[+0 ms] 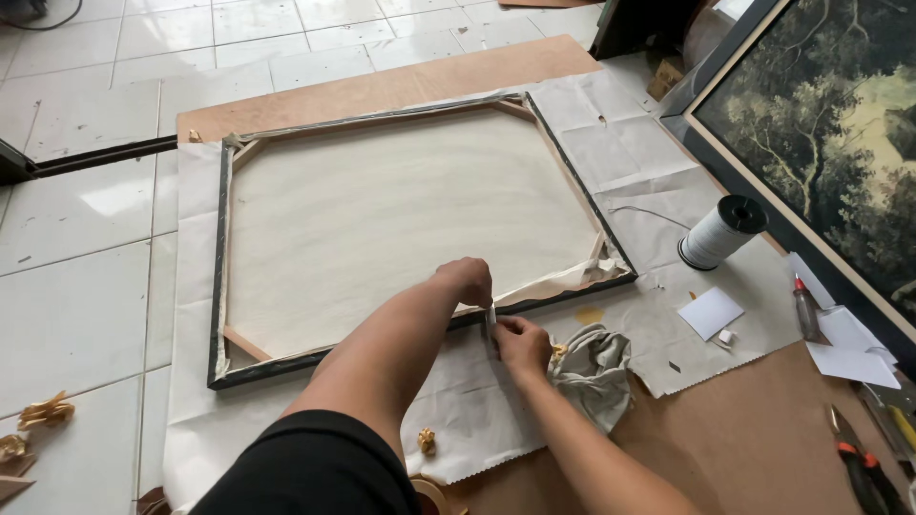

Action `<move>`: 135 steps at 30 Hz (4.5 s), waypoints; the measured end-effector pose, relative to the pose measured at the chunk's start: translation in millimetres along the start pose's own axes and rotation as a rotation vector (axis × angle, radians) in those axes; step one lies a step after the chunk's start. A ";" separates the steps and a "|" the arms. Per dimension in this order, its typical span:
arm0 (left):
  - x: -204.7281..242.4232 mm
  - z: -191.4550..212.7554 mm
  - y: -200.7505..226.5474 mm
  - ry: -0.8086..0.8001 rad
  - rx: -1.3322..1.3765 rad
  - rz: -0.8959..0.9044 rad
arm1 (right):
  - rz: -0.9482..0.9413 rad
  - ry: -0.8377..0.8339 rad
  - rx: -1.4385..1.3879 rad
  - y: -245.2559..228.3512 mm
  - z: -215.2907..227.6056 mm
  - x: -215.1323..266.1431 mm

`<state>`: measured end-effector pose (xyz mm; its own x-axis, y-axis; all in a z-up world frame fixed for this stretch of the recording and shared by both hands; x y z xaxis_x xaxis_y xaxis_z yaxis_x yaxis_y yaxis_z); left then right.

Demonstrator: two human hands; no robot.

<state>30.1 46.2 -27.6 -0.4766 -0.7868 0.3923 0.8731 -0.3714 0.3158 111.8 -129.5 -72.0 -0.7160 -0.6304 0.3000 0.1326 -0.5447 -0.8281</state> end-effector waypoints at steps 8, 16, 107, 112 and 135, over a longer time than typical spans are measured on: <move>3.7 1.5 -7.4 -0.008 0.069 -0.005 | -0.063 -0.020 -0.068 -25.8 7.9 50.8; -14.6 -27.4 -14.1 -0.001 0.313 0.005 | -0.086 0.146 -0.163 1.6 13.4 50.6; 128.1 -22.5 -220.1 0.079 -0.466 -0.036 | -0.018 -0.197 -0.148 -45.2 -65.6 100.8; 101.7 -43.1 -168.9 0.103 -0.368 -0.114 | -0.006 -0.131 -0.143 -47.8 -47.3 79.2; 43.0 -20.2 -45.8 0.078 0.110 -0.103 | 0.086 -0.105 0.081 -23.1 -2.2 31.4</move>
<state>-28.3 19.4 -42.6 -0.5497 -0.7849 0.2859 0.8015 -0.3991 0.4452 84.8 -135.4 -44.5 -0.6248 -0.7287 0.2804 0.2484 -0.5260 -0.8134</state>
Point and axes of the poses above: each hand's wrist, its own x-axis away from the middle knuckle, its own z-axis out of the back of the hand, y = z × x, the point moved 4 cm from there along -x, towards the middle knuckle, and after that the axes turned 7 degrees about y, right-handed, at the moved point
